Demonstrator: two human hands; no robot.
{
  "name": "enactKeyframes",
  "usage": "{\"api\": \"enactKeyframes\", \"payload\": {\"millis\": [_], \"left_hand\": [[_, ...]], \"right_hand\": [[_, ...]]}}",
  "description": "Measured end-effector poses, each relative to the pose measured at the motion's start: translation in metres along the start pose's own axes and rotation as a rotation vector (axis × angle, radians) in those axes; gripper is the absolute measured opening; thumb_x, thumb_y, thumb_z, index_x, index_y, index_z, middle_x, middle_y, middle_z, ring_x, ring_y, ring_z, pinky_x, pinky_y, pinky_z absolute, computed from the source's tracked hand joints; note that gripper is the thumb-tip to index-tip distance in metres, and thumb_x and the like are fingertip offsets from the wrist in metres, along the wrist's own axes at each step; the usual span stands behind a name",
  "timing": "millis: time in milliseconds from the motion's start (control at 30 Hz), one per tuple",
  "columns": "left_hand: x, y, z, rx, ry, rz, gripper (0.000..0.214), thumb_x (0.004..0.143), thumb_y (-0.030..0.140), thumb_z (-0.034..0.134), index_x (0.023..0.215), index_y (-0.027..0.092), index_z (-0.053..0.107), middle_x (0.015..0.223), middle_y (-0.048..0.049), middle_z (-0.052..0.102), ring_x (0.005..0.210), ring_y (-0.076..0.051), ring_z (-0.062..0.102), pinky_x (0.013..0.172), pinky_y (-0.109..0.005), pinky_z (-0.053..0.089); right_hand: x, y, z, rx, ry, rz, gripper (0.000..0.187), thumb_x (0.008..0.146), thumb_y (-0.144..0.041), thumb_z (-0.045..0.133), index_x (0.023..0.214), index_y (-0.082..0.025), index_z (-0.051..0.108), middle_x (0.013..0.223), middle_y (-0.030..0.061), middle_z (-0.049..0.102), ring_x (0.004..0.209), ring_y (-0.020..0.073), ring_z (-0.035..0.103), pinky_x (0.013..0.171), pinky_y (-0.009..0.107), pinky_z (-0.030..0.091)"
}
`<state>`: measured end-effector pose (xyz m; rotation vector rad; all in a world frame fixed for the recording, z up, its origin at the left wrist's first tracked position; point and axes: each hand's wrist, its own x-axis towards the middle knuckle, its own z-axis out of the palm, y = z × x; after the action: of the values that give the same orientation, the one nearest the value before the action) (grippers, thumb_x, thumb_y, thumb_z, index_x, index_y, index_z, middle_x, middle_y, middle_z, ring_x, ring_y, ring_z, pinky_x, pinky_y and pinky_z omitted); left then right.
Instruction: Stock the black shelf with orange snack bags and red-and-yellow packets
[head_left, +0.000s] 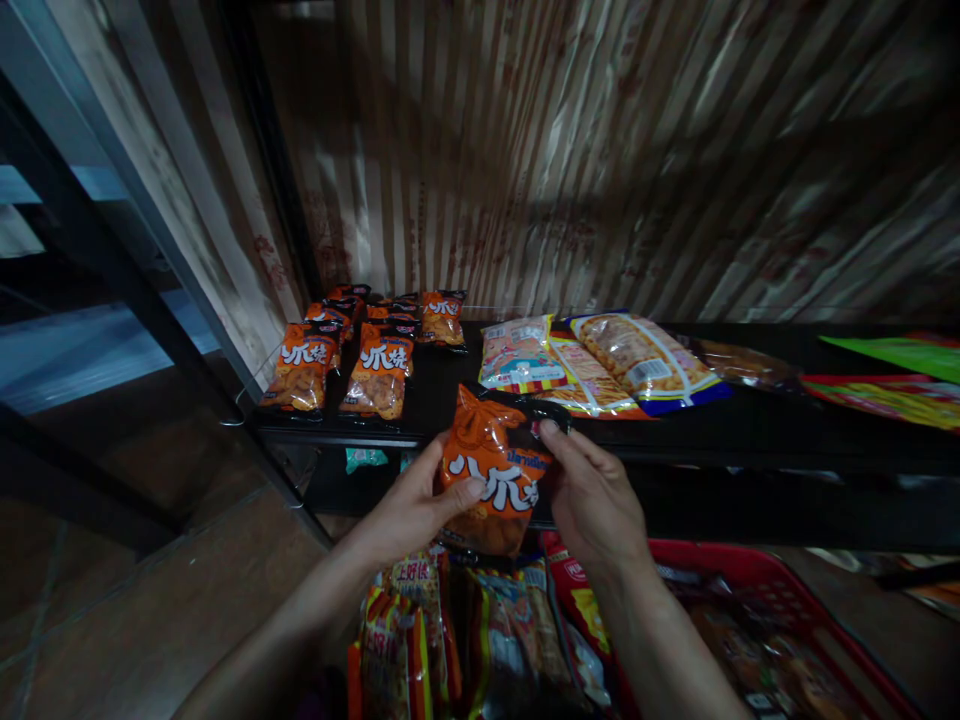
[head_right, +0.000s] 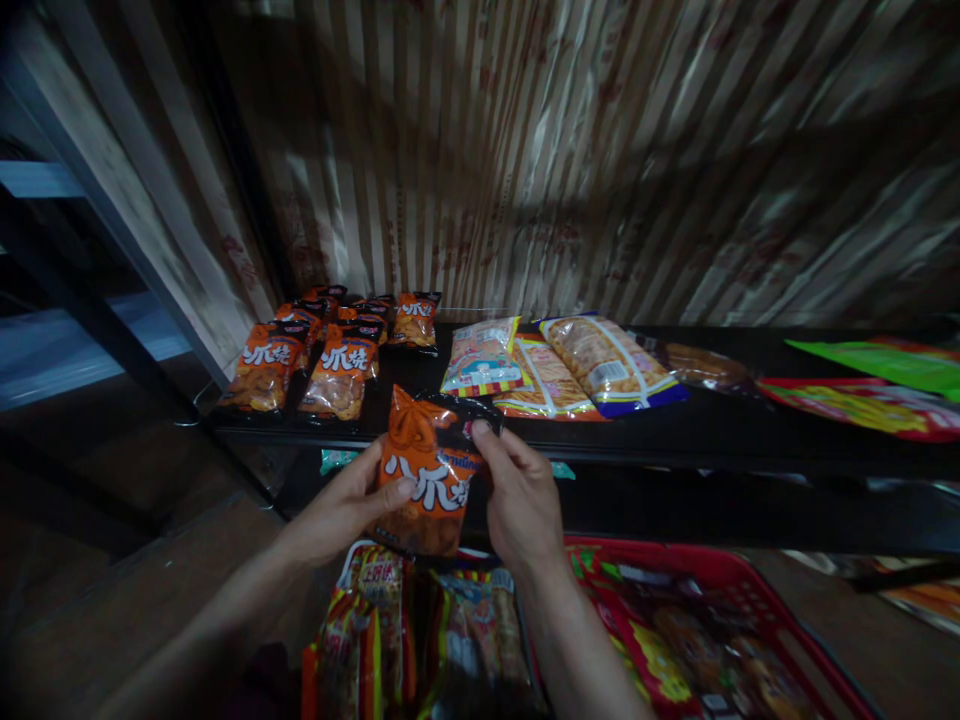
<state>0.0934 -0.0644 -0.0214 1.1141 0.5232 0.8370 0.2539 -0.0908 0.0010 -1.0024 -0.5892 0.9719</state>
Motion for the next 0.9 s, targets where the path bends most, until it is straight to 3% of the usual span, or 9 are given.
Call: {"api": "enactKeyframes", "payload": {"millis": [67, 167, 267, 400, 500, 633, 767, 900], "left_hand": [[0.000, 0.000, 0.002, -0.010, -0.016, 0.027, 0.060, 0.077, 0.030, 0.072, 0.132, 0.024, 0.050, 0.132, -0.0083, 0.058, 0.122, -0.026, 0.053, 0.102, -0.037, 0.041], [0.001, 0.004, 0.005, -0.018, 0.057, 0.109, 0.060, 0.075, 0.030, 0.074, 0.131, 0.027, 0.052, 0.130, -0.0071, 0.060, 0.120, -0.024, 0.054, 0.100, -0.034, 0.041], [0.005, 0.010, 0.009, -0.048, 0.142, 0.180, 0.041, 0.075, 0.035, 0.073, 0.113, 0.022, 0.064, 0.114, -0.0066, 0.068, 0.105, -0.021, 0.062, 0.093, -0.031, 0.044], [0.011, 0.012, 0.014, -0.090, 0.298, 0.136, 0.023, 0.070, 0.034, 0.076, 0.081, 0.015, 0.067, 0.079, -0.0018, 0.069, 0.073, -0.013, 0.061, 0.072, -0.024, 0.046], [0.013, 0.007, 0.018, -0.124, 0.471, 0.105, 0.022, 0.068, 0.032, 0.075, 0.065, 0.015, 0.061, 0.060, 0.0034, 0.060, 0.057, -0.007, 0.052, 0.058, -0.019, 0.040], [0.014, 0.002, 0.022, -0.214, 0.512, 0.120, 0.031, 0.065, 0.037, 0.077, 0.059, 0.016, 0.054, 0.053, 0.0063, 0.054, 0.048, -0.005, 0.045, 0.051, -0.018, 0.035], [0.017, 0.006, 0.021, -0.308, 0.546, 0.168, 0.032, 0.062, 0.038, 0.079, 0.062, 0.017, 0.054, 0.054, 0.0059, 0.056, 0.047, -0.007, 0.049, 0.050, -0.019, 0.037], [0.021, 0.016, 0.015, -0.377, 0.639, 0.249, 0.030, 0.060, 0.035, 0.080, 0.068, 0.016, 0.058, 0.064, 0.0023, 0.065, 0.055, -0.010, 0.058, 0.058, -0.022, 0.045]], "right_hand": [[0.002, 0.001, -0.002, 0.021, 0.052, 0.009, 0.028, 0.053, -0.041, 0.086, 0.072, -0.024, 0.075, 0.075, 0.0009, 0.074, 0.071, 0.0205, 0.068, 0.067, 0.032, 0.055], [0.002, 0.002, -0.006, -0.020, 0.039, 0.015, 0.027, 0.056, -0.041, 0.084, 0.074, -0.024, 0.075, 0.072, 0.0004, 0.073, 0.065, 0.0191, 0.066, 0.060, 0.031, 0.053], [-0.001, 0.004, -0.010, -0.156, -0.026, -0.030, 0.021, 0.062, -0.041, 0.081, 0.068, -0.022, 0.073, 0.065, -0.0015, 0.069, 0.059, 0.0158, 0.061, 0.056, 0.028, 0.050], [-0.006, 0.010, -0.015, -0.299, -0.043, -0.094, 0.023, 0.067, -0.041, 0.078, 0.060, -0.022, 0.070, 0.060, -0.0048, 0.065, 0.054, 0.0115, 0.055, 0.053, 0.023, 0.045], [-0.008, 0.015, -0.019, -0.364, -0.021, -0.139, 0.024, 0.069, -0.043, 0.076, 0.062, -0.021, 0.069, 0.061, -0.0047, 0.065, 0.055, 0.0119, 0.055, 0.053, 0.023, 0.045], [-0.009, 0.019, -0.022, -0.378, -0.028, -0.173, 0.025, 0.073, -0.046, 0.072, 0.070, -0.021, 0.071, 0.065, -0.0032, 0.067, 0.061, 0.0151, 0.059, 0.056, 0.025, 0.047], [-0.010, 0.012, -0.018, -0.354, -0.268, -0.092, 0.029, 0.082, -0.048, 0.063, 0.098, -0.025, 0.071, 0.092, 0.0004, 0.073, 0.084, 0.0195, 0.066, 0.073, 0.029, 0.053], [-0.013, 0.006, -0.016, -0.393, -0.586, 0.054, 0.058, 0.079, -0.042, 0.069, 0.133, -0.031, 0.049, 0.133, 0.0032, 0.058, 0.118, 0.0222, 0.056, 0.099, 0.037, 0.047]]}}
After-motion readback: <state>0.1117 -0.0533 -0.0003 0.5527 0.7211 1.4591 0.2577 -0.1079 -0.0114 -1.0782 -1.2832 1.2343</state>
